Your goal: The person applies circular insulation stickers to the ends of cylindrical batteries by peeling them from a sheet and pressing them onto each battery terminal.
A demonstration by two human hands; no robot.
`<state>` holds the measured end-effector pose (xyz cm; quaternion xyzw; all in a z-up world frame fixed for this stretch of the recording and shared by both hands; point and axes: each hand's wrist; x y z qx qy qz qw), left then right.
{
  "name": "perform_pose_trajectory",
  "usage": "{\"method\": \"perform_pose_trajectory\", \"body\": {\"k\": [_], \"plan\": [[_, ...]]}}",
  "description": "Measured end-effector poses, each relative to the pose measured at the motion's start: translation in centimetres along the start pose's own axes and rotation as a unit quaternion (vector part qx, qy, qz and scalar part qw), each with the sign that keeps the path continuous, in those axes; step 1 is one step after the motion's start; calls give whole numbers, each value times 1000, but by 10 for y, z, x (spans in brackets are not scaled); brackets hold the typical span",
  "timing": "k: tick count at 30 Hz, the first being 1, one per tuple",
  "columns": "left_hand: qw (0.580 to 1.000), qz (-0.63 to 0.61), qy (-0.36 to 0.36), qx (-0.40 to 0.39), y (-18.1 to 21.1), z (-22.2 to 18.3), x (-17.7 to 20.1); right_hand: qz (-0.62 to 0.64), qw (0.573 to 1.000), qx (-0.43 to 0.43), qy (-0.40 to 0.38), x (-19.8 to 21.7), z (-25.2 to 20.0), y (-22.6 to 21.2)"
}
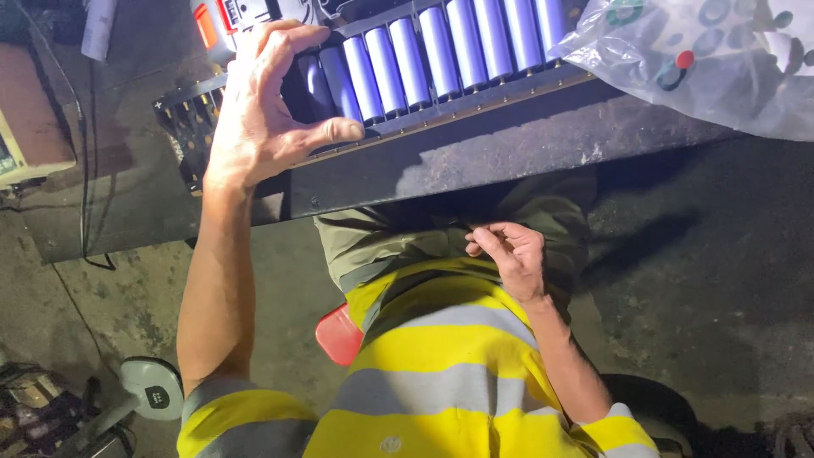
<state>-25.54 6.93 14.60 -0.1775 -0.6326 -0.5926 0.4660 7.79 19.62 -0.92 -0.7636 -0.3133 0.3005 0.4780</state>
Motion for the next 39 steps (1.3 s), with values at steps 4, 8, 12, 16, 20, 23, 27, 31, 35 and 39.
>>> {"method": "perform_pose_trajectory", "body": {"k": [4,8,12,16,20,23,27,31,35,39], "plan": [[999,-17,30,-15,-9,2,-8,-41,999,22,-2,15,-1,19],[981,194,0,-18,-7,14,-13,-47,999,23,14,21,-1,18],[946,296,-19,-127,-7,23,-9,-40,998,-6,47,21,-1,12],[937,283,9,-203,-4,29,0,23,998,-7,61,20,-1,24],[924,333,26,-188,3,27,-4,25,998,15,49,27,-2,4],[906,380,37,-182,11,16,-23,18,997,29,70,45,-1,4],[936,314,33,-155,28,11,-40,-12,991,99,93,64,1,-25],[942,326,43,-67,39,16,-40,46,983,131,122,82,8,-61],[976,202,3,81,40,17,-37,-5,952,215,217,105,14,-112],[973,174,-47,145,47,19,-32,-58,890,316,324,134,30,-155]]}}
Point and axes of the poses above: each hand's wrist, its own z-axis towards the middle knuckle, its own x-axis out of the back of the hand, y = z × x, and after that the axes turned 1 degree about z, right-handed
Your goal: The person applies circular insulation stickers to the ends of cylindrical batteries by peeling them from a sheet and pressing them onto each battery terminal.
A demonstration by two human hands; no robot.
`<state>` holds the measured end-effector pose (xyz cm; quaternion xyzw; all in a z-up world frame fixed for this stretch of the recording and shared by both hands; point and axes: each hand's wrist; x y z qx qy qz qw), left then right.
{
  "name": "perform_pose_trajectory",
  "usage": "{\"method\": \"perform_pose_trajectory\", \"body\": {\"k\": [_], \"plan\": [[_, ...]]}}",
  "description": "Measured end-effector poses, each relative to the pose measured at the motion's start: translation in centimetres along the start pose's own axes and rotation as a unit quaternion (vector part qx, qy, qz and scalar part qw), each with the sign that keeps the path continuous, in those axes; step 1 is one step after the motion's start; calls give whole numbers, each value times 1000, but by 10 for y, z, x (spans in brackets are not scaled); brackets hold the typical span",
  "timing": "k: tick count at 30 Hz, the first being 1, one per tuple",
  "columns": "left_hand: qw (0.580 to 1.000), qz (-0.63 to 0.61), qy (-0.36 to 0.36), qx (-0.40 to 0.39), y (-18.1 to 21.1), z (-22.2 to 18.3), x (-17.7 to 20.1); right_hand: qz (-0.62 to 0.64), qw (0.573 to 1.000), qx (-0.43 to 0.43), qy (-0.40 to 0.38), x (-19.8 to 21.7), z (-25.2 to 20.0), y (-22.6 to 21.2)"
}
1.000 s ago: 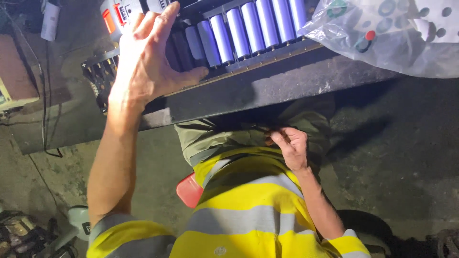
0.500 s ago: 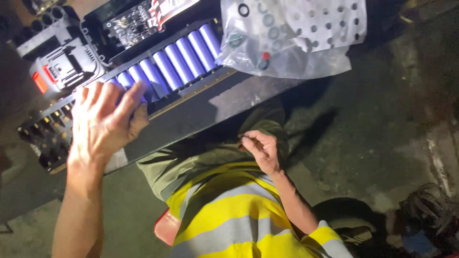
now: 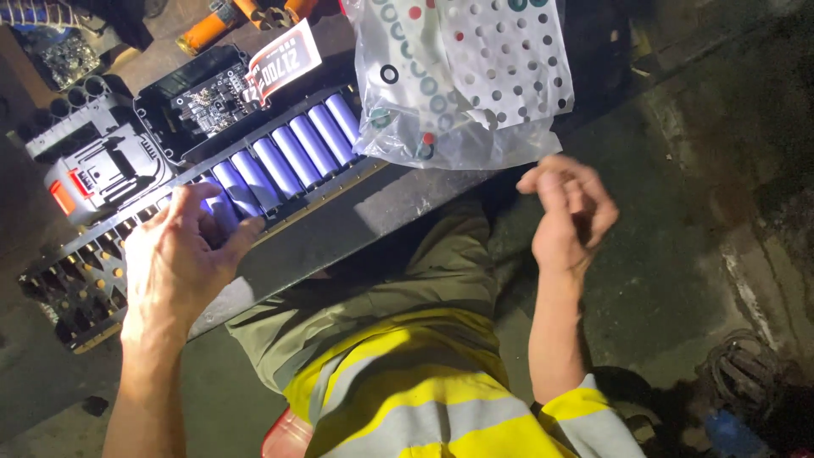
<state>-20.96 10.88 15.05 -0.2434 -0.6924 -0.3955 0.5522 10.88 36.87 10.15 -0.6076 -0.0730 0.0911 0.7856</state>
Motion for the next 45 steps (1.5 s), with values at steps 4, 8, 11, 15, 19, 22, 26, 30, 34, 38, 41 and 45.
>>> {"method": "perform_pose_trajectory", "body": {"k": [4,8,11,15,19,22,26,30,34,38,41,45], "plan": [[998,-51,-30,-9,7,0,6,-181,980,76,32,1,40,-14],[999,-33,-16,-31,8,0,4,-172,978,113,34,-3,57,-14],[1000,-12,-8,-13,2,-1,-1,-158,987,32,11,-3,68,-4],[966,-247,2,80,-10,-17,9,-28,999,-18,-11,-7,75,11],[811,-576,59,83,-8,-52,-3,-28,999,30,-4,-2,70,18],[565,-804,143,118,9,-74,-46,34,999,-18,34,0,52,14],[513,-828,176,139,65,-73,-92,253,962,-93,45,25,5,61],[604,-788,118,14,114,-64,-110,327,942,-74,-24,28,-70,81],[576,-810,46,98,147,-73,-150,136,981,-138,-34,22,-144,83],[570,-815,27,96,143,-83,-164,513,745,-415,-94,105,-220,173],[670,-737,45,78,137,-79,-138,581,658,-458,-140,107,-219,164],[682,-727,61,51,120,-80,-121,261,905,-232,-244,55,-174,88]]}}
Point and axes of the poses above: each hand's wrist, its own z-axis towards the middle knuckle, its own x-axis out of the back of the hand, y = z × x, and after that the axes turned 1 degree about z, right-handed
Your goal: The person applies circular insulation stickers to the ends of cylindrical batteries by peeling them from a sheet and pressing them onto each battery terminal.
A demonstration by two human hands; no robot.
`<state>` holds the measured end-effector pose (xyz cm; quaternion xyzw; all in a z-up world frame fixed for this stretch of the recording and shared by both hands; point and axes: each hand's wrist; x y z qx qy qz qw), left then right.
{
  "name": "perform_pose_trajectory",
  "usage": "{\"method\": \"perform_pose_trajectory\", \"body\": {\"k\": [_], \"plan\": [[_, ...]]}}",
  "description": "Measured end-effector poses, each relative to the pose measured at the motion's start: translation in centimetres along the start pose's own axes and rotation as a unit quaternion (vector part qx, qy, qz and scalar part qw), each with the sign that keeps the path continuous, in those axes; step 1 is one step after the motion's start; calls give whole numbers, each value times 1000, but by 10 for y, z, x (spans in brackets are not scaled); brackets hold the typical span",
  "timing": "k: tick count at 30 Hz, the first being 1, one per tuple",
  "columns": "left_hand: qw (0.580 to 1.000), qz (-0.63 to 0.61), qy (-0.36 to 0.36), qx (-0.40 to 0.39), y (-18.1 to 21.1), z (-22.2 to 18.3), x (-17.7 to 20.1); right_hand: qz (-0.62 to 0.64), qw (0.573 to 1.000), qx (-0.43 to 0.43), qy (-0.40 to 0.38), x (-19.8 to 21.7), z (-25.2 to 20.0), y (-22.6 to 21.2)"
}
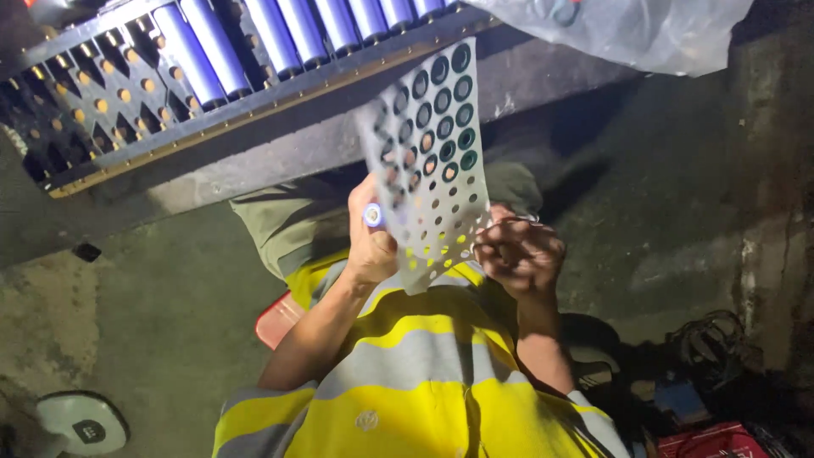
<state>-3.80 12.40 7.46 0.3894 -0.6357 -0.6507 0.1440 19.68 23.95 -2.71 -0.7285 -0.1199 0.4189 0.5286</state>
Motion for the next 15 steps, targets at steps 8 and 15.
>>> {"method": "perform_pose_trajectory", "body": {"k": [8,15], "plan": [[997,-9,70,44,-38,-25,24,-372,911,137,-113,-79,29,-60],[997,12,56,47,-17,-28,20,-492,822,284,-45,-91,44,-77]]}}
Point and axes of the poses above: each hand's wrist, its own z-axis towards the middle knuckle, its own x-axis out of the back of the hand, y = z × x, and after that the axes turned 1 degree about z, right-handed
